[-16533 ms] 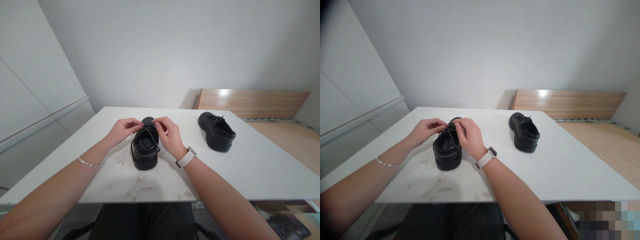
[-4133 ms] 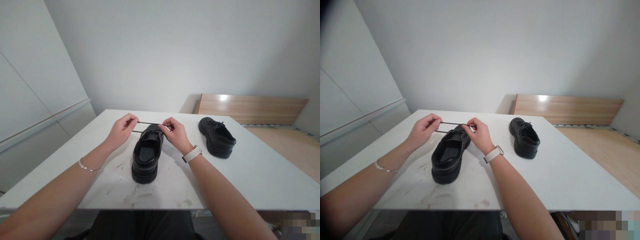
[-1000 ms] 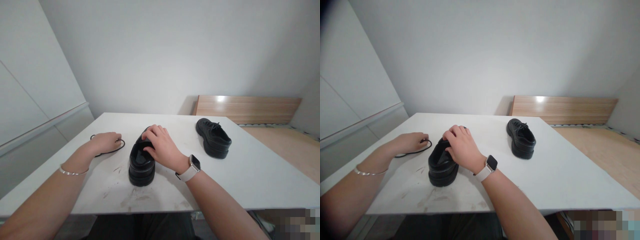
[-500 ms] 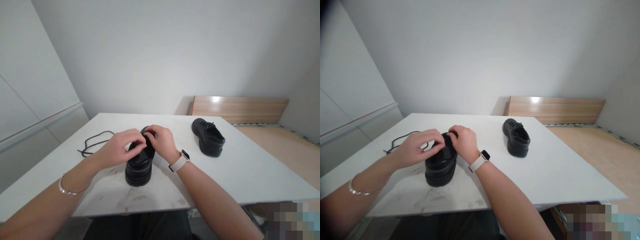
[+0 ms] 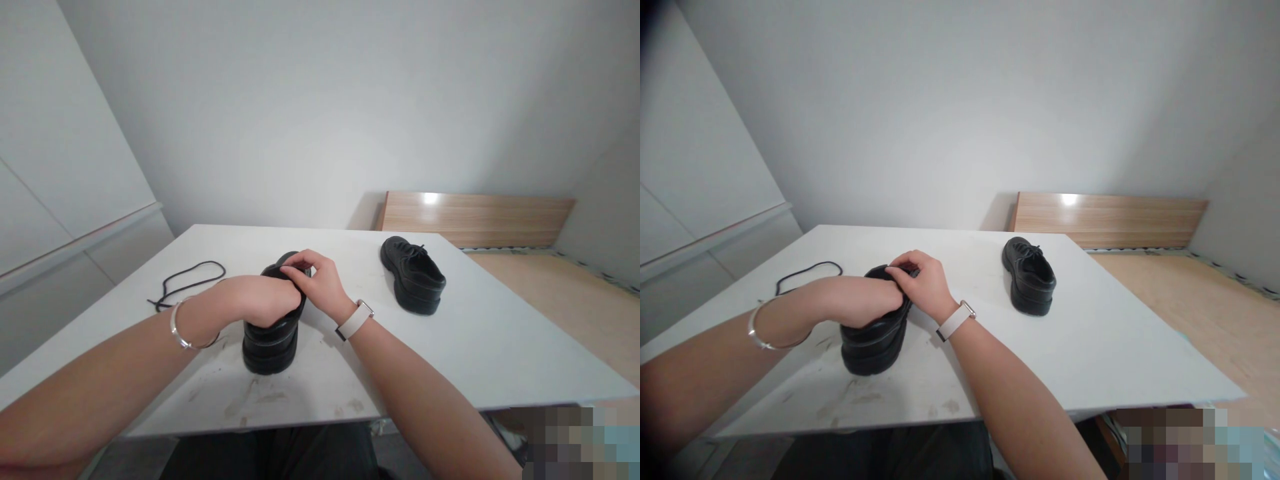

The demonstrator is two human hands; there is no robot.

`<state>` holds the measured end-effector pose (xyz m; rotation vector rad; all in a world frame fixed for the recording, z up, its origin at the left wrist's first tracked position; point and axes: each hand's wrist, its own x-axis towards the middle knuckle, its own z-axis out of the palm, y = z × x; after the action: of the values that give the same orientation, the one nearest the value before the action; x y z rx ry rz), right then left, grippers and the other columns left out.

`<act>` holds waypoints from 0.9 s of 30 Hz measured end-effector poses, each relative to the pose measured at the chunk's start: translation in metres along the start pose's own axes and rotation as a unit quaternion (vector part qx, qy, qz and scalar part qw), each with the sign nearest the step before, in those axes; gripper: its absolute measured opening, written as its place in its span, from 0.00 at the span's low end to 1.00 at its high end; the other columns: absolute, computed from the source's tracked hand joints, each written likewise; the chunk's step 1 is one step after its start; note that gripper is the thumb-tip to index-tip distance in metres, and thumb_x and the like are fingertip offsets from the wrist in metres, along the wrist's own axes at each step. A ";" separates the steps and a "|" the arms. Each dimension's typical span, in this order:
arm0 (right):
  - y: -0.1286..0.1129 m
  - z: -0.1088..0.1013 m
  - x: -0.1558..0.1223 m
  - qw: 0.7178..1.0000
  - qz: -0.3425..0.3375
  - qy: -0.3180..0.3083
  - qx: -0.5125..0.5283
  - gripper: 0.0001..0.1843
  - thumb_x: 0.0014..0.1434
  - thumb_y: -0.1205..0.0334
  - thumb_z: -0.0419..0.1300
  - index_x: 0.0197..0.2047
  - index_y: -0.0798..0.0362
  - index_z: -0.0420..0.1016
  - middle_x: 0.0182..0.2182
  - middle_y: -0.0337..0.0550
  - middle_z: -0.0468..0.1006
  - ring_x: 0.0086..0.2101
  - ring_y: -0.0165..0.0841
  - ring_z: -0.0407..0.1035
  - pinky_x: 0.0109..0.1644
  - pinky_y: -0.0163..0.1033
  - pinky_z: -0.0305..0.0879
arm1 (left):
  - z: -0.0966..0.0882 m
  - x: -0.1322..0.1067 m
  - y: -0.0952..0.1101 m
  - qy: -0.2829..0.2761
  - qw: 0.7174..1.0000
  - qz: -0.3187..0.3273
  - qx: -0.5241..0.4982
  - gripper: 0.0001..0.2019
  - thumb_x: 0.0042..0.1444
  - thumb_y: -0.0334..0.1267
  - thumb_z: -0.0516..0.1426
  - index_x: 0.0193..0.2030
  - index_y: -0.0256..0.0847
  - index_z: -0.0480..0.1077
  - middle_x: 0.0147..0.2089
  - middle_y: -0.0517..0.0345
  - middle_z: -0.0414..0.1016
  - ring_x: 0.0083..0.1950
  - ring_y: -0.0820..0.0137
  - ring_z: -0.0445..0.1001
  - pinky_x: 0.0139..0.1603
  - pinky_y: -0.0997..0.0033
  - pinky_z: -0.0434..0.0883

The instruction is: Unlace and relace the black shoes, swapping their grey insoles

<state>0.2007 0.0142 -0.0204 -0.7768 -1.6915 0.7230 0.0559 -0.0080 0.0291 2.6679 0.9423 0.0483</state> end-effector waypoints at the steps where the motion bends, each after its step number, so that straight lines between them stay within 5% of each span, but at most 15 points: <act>1: 0.001 0.000 0.000 1.000 -0.002 0.000 0.001 0.04 0.57 0.63 0.67 0.33 0.53 0.79 0.32 0.40 0.81 0.35 0.31 0.73 0.44 0.38 0.70 | 0.001 0.000 0.001 -0.033 0.999 0.004 0.012 0.20 0.32 0.13 0.52 0.10 0.41 0.50 0.11 0.65 0.51 0.13 0.75 0.49 0.18 0.68 0.53; 10: 0.002 0.001 -0.002 0.999 -0.028 -0.003 -0.022 0.03 0.58 0.63 0.66 0.34 0.53 0.78 0.34 0.41 0.80 0.36 0.31 0.73 0.44 0.38 0.69 | -0.006 -0.004 0.008 -0.082 0.993 0.007 0.082 0.21 0.36 0.12 0.52 0.11 0.41 0.48 0.13 0.62 0.56 0.15 0.75 0.51 0.18 0.70 0.53; 19: 0.006 0.000 -0.003 0.999 -0.051 0.003 -0.018 0.05 0.61 0.62 0.63 0.35 0.53 0.79 0.34 0.41 0.80 0.37 0.32 0.72 0.45 0.38 0.67 | 0.006 -0.001 0.002 0.020 0.981 -0.065 0.181 0.07 0.53 0.24 0.55 0.29 0.33 0.74 0.29 0.47 0.79 0.27 0.66 0.74 0.29 0.69 0.67; 24: 0.006 -0.002 -0.004 1.000 -0.028 0.013 0.005 0.16 0.67 0.54 0.55 0.34 0.54 0.78 0.32 0.41 0.79 0.36 0.31 0.71 0.44 0.37 0.66 | -0.008 -0.007 0.021 0.043 0.952 -0.110 0.283 0.13 0.59 0.26 0.52 0.47 0.33 0.74 0.35 0.45 0.80 0.30 0.60 0.79 0.29 0.67 0.66; 27: 0.008 -0.003 -0.005 1.000 -0.021 0.015 0.013 0.18 0.67 0.51 0.55 0.33 0.54 0.77 0.32 0.41 0.78 0.35 0.32 0.71 0.42 0.37 0.65 | -0.026 -0.019 0.040 0.049 0.939 -0.147 0.306 0.10 0.62 0.31 0.53 0.47 0.36 0.73 0.35 0.49 0.80 0.31 0.60 0.78 0.29 0.67 0.64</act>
<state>0.2059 0.0154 -0.0283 -0.7294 -1.6628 0.6996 0.0618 -0.0412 0.0674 3.0476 1.6005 -0.2176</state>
